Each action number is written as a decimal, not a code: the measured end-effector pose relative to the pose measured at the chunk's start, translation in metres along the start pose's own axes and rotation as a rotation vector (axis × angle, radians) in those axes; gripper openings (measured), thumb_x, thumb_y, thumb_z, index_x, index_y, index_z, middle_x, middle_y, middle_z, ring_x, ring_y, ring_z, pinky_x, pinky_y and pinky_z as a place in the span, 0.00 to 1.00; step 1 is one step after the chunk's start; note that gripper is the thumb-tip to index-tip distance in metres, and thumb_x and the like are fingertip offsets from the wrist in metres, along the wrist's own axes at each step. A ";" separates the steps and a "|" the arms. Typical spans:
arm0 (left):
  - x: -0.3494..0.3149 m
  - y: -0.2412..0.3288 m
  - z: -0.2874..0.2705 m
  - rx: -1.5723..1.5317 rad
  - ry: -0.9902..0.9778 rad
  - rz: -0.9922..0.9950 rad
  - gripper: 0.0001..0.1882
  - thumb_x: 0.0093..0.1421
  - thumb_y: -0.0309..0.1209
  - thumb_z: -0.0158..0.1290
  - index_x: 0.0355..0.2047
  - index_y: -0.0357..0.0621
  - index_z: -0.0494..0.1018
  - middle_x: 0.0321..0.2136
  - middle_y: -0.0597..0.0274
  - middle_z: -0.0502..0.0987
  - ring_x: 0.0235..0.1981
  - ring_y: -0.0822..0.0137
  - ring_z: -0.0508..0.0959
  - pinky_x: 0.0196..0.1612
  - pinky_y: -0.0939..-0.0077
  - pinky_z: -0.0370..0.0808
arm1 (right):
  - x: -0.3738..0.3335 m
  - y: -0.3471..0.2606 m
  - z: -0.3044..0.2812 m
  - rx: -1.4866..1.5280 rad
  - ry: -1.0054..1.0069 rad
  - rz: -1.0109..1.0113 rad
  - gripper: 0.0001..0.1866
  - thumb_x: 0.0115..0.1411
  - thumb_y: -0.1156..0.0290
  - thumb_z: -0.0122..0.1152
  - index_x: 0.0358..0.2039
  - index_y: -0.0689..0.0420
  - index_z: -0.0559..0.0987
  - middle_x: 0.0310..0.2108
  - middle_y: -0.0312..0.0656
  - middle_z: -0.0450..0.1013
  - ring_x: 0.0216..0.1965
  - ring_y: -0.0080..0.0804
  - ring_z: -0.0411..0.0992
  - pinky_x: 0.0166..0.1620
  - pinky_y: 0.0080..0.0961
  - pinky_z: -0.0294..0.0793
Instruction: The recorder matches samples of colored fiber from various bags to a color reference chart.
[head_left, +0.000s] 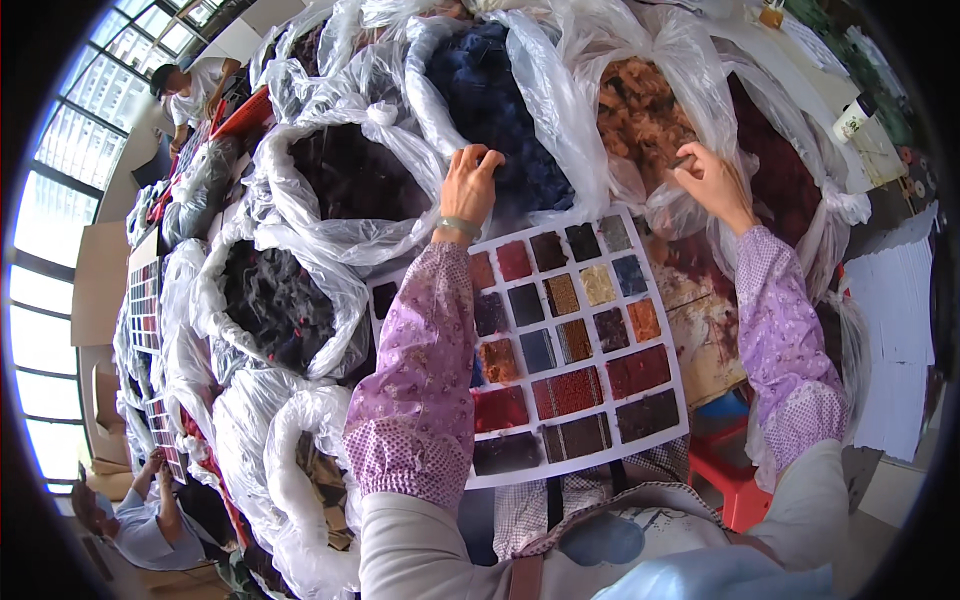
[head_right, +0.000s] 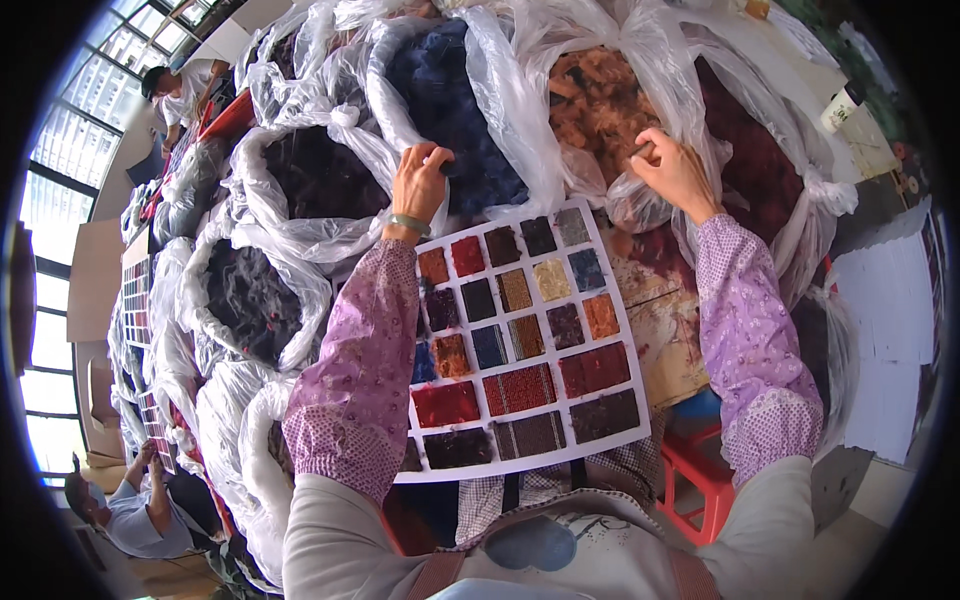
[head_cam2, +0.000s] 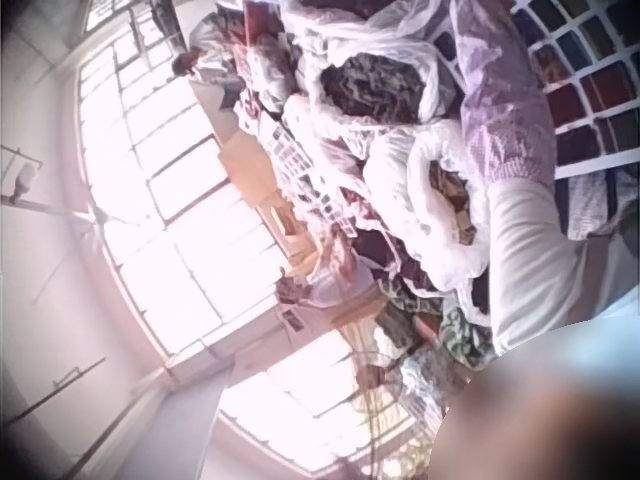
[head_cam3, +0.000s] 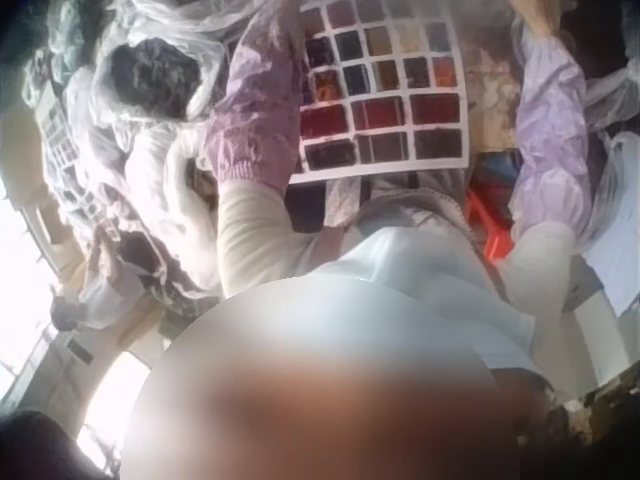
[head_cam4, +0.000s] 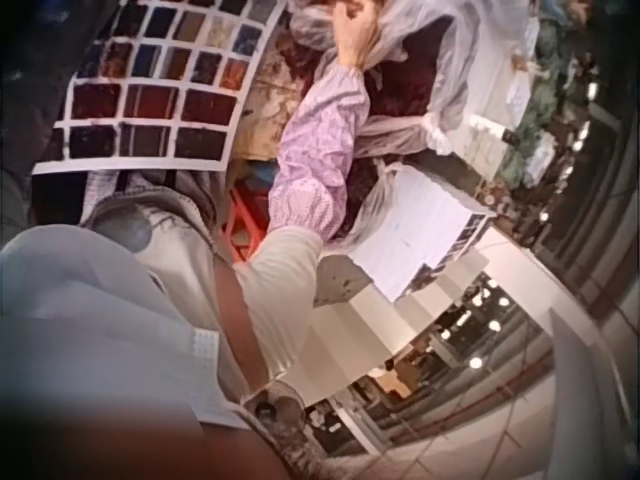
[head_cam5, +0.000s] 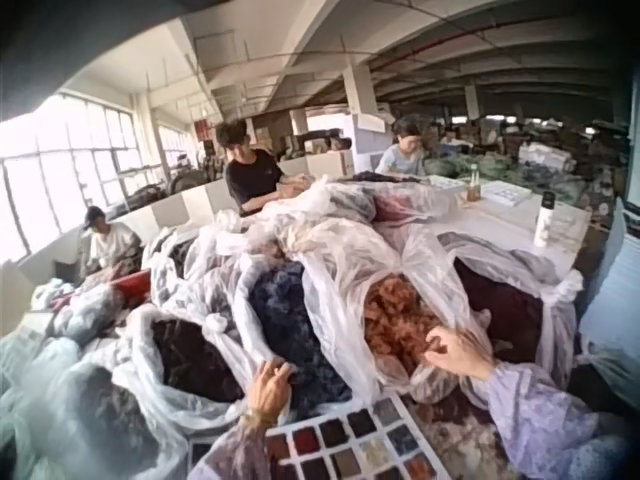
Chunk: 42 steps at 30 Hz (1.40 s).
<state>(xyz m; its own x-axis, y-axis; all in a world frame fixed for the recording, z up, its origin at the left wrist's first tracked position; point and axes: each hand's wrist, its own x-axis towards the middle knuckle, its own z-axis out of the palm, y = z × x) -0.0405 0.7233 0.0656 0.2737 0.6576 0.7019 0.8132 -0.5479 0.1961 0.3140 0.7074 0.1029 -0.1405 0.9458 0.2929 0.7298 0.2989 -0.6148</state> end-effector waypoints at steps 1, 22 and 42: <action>-0.002 0.002 0.002 -0.005 0.007 0.002 0.12 0.43 0.19 0.47 0.29 0.50 0.72 0.31 0.61 0.70 0.35 0.58 0.71 0.38 0.68 0.70 | -0.001 0.004 0.004 0.036 0.008 -0.035 0.12 0.46 0.73 0.54 0.34 0.55 0.70 0.21 0.43 0.72 0.26 0.33 0.74 0.27 0.28 0.68; -0.024 0.042 0.031 -2.037 0.082 -1.245 0.11 0.58 0.33 0.42 0.41 0.49 0.68 0.40 0.65 0.72 0.38 0.66 0.71 0.35 0.72 0.67 | 0.014 -0.131 0.121 0.047 0.143 -0.360 0.08 0.48 0.66 0.58 0.24 0.56 0.73 0.25 0.40 0.69 0.31 0.38 0.69 0.34 0.30 0.68; -0.109 0.034 -0.163 -0.638 0.038 -0.871 0.18 0.43 0.28 0.56 0.36 0.34 0.71 0.25 0.59 0.77 0.26 0.75 0.74 0.29 0.83 0.70 | -0.043 -0.149 0.114 0.339 -0.301 -0.143 0.15 0.49 0.68 0.53 0.39 0.54 0.74 0.33 0.42 0.74 0.35 0.31 0.74 0.36 0.27 0.72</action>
<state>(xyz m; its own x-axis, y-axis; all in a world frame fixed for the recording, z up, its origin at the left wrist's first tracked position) -0.1261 0.5488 0.1076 -0.2944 0.9409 0.1672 0.3005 -0.0749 0.9508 0.1352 0.6368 0.0989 -0.4481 0.8718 0.1979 0.4364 0.4065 -0.8027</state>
